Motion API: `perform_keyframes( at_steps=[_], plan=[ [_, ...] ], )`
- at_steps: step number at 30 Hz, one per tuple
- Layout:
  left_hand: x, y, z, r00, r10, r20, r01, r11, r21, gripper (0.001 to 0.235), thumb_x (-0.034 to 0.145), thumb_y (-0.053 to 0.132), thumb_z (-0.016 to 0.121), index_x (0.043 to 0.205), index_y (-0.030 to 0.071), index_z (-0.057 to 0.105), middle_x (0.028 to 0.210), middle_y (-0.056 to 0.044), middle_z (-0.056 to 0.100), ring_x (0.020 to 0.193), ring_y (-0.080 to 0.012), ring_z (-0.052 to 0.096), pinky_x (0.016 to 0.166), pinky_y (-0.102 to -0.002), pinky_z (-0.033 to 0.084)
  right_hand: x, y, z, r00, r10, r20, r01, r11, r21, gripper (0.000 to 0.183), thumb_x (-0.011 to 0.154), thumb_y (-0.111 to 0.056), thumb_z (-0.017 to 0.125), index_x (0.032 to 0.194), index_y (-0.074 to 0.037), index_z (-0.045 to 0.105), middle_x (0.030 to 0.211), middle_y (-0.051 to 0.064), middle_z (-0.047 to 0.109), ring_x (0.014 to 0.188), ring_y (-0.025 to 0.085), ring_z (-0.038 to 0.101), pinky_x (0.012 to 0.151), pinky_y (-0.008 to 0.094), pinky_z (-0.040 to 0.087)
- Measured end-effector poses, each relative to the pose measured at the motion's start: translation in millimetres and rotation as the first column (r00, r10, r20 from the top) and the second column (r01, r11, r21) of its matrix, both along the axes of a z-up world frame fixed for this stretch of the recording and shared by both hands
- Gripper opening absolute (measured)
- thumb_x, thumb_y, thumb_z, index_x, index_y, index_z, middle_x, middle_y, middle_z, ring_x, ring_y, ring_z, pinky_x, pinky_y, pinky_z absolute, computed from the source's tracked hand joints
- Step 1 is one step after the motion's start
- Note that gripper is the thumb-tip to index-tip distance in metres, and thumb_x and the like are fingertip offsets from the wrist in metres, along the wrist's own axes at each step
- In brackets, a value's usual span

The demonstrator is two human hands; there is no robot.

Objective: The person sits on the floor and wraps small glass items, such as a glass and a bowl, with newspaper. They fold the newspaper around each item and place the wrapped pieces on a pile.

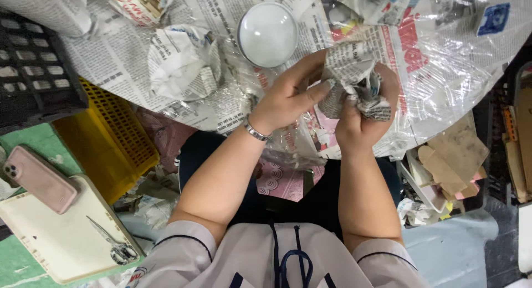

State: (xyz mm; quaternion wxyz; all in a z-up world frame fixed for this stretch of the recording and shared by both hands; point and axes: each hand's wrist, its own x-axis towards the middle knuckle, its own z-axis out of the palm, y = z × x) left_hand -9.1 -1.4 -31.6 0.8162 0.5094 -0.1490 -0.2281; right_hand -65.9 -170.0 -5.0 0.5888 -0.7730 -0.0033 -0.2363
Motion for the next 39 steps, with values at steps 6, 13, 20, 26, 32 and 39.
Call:
perform_keyframes(
  at_steps=[6,13,20,26,32,39],
  plan=[
    [-4,-14,3,0.995,-0.092,0.028,0.096,0.976,-0.197,0.098,0.102,0.048,0.07,0.17,0.007,0.014,0.169,-0.013,0.027,0.161,-0.0266,0.025,0.134,-0.045,0.025,4,-3,1,0.989,0.048,-0.143,0.024,0.884,0.466,0.038,0.11,-0.023,0.064,0.132,0.007,0.061,0.116,0.014,0.067,0.1,0.02,0.062,0.092,0.033,0.05],
    [-13,-2,-1,0.992,-0.086,0.095,0.107,0.961,-0.254,0.073,0.114,0.047,0.06,0.164,0.006,0.026,0.168,-0.008,0.036,0.154,-0.0197,0.034,0.131,-0.037,0.029,3,14,40,0.997,-0.053,0.053,0.069,0.922,-0.38,0.041,0.094,-0.013,0.078,0.13,-0.001,0.061,0.124,0.02,0.062,0.106,0.031,0.065,0.094,0.035,0.053],
    [-25,-8,-17,0.996,0.066,-0.061,-0.072,0.993,-0.092,0.066,0.112,0.043,0.063,0.155,-0.001,0.041,0.145,-0.011,0.058,0.134,-0.0176,0.053,0.119,-0.036,0.043,-7,20,91,0.998,-0.05,0.023,0.054,0.797,-0.601,0.042,0.084,-0.005,0.09,0.119,0.0,0.066,0.106,0.016,0.069,0.094,0.032,0.068,0.083,0.037,0.053],
    [-16,-2,-17,0.987,0.14,-0.084,-0.154,0.969,-0.194,0.067,0.113,0.043,0.055,0.161,0.002,0.033,0.149,-0.01,0.054,0.139,-0.0221,0.054,0.123,-0.041,0.043,-11,22,109,0.932,-0.044,-0.361,-0.038,0.976,-0.216,0.058,0.086,0.002,0.088,0.134,0.006,0.055,0.1,0.015,0.068,0.083,0.02,0.063,0.072,0.033,0.051],
    [-12,9,-4,0.906,0.049,-0.419,-0.234,0.885,-0.403,0.064,0.111,0.042,0.048,0.159,0.007,0.024,0.139,-0.018,0.058,0.105,-0.0356,0.064,0.091,-0.05,0.055,-13,10,97,0.876,0.349,-0.332,-0.387,0.92,-0.054,0.072,0.085,0.002,0.081,0.144,0.009,0.041,0.134,0.023,0.058,0.126,0.027,0.06,0.108,0.037,0.05],
    [-5,13,18,0.956,-0.119,-0.267,-0.075,0.782,-0.619,0.061,0.116,0.053,0.045,0.16,0.011,0.039,0.155,-0.019,0.052,0.126,-0.034,0.064,0.106,-0.046,0.058,-15,13,85,0.742,0.626,-0.238,-0.557,0.774,0.3,0.073,0.094,-0.009,0.079,0.153,0.002,0.036,0.145,0.014,0.055,0.135,0.025,0.058,0.116,0.039,0.048]
  ],
)
